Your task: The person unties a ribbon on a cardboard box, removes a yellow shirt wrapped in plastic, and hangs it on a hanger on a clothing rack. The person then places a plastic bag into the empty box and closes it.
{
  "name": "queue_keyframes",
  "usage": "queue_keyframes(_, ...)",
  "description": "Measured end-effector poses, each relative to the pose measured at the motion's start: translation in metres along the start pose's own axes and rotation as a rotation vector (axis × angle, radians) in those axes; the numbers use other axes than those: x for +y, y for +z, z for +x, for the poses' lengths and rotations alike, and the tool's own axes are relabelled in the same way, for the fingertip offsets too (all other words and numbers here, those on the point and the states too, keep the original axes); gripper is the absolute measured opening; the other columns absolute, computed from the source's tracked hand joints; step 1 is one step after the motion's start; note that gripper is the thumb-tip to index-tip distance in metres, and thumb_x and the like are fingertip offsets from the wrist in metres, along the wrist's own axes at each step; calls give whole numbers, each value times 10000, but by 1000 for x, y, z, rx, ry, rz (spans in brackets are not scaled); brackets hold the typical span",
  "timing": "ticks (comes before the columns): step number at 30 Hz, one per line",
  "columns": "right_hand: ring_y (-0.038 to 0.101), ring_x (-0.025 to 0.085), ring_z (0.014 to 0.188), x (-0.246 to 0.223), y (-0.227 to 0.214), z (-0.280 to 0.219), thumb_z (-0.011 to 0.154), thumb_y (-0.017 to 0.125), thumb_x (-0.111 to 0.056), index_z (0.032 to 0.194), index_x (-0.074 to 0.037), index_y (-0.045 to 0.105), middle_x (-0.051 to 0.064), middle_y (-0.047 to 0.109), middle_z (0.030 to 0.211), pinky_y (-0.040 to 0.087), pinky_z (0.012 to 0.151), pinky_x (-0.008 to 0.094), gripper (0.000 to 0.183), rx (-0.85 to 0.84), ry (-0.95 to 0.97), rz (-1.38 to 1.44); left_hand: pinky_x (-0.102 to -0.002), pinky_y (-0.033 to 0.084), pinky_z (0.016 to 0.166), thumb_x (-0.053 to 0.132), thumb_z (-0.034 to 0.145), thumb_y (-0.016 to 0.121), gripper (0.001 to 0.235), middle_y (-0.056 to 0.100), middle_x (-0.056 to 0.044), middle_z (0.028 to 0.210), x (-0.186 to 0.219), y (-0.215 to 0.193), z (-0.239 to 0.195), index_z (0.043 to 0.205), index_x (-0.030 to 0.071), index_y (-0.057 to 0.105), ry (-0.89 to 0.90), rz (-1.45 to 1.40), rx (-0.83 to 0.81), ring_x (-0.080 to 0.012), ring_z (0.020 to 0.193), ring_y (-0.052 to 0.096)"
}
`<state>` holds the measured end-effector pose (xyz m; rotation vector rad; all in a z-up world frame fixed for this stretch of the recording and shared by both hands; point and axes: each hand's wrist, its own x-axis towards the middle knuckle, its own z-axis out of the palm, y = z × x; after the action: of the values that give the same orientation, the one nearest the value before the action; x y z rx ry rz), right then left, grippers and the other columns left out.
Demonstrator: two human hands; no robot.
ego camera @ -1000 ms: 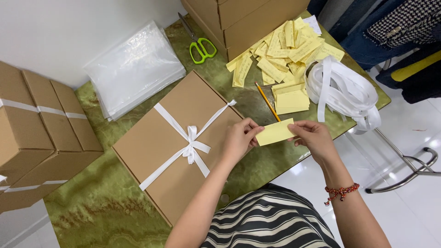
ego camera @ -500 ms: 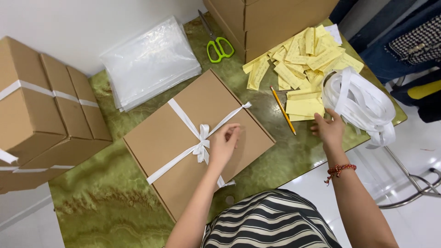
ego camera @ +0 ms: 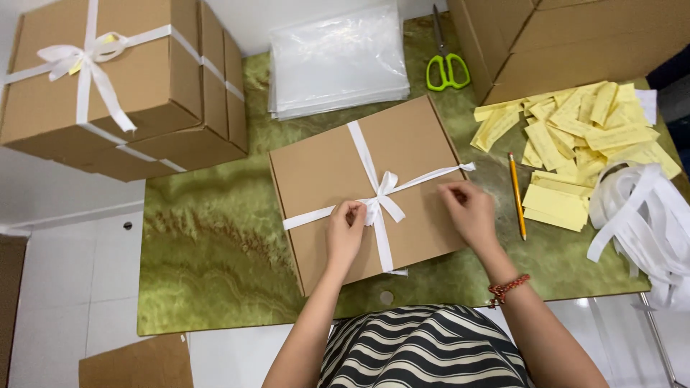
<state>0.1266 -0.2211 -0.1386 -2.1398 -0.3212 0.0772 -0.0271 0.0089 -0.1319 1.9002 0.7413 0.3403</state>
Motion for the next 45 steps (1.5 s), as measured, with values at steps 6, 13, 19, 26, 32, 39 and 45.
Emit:
queue_keyframes(6, 708, 336, 955, -56, 51, -10, 875, 875, -313, 1072, -131, 826, 94, 720, 897, 570, 891, 461, 273, -270, -220, -100, -402, 612, 832, 176, 896, 824, 179, 661, -48, 990, -9, 7, -12, 1071, 161, 788, 63, 122, 9, -314, 994, 734)
queue_keyframes(13, 658, 299, 1017, -34, 61, -15, 905, 858, -341, 968, -197, 818, 19, 695, 954, 504, 923, 433, 162, -254, -253, -198, -445, 612, 848, 71, 848, 839, 409, 674, -96, 997, -4, 25, -11, 1230, 138, 709, 62, 44, 75, -379, 1025, 743)
queue_keyframes(19, 664, 296, 951, -28, 59, -19, 902, 877, -260, 942, -154, 805, 66, 702, 886, 515, 877, 410, 134, -241, -246, 26, -437, 621, 828, 48, 896, 788, 391, 729, -36, 914, 0, 25, -11, 1252, 175, 688, 68, 92, 68, -307, 967, 763)
queue_keyframes(26, 693, 210, 948, -29, 61, -31, 925, 868, -206, 1024, -135, 820, 70, 780, 945, 547, 878, 371, 130, -315, -83, 272, -453, 606, 811, 121, 882, 829, 555, 753, -65, 1013, -2, 27, -11, 1386, 214, 615, 65, 58, 67, -325, 944, 747)
queue_keyframes(32, 654, 100, 894, -23, 56, -30, 1003, 803, -177, 1104, -104, 772, 13, 763, 934, 535, 837, 271, 129, -242, 72, 536, -380, 598, 717, 152, 910, 817, 486, 790, -25, 928, 7, 8, -16, 1357, 238, 646, 10, 54, 75, -252, 817, 759)
queue_keyframes(39, 790, 206, 856, -32, 27, -17, 1122, 642, -150, 1191, -67, 607, 137, 774, 1003, 638, 639, 244, 113, -59, 218, 766, -344, 603, 719, 118, 940, 779, 354, 764, -45, 955, -25, -39, -16, 1282, 192, 722, -86, -19, 375, -209, 792, 741)
queue_keyframes(45, 493, 358, 1332, -42, 30, -28, 982, 828, -53, 1447, -68, 556, 157, 486, 1361, 406, 1152, 483, 539, 156, -239, 180, -374, 607, 803, 122, 931, 780, 411, 575, -84, 1267, -48, -67, -15, 1329, 161, 686, -75, -21, 592, -172, 768, 656)
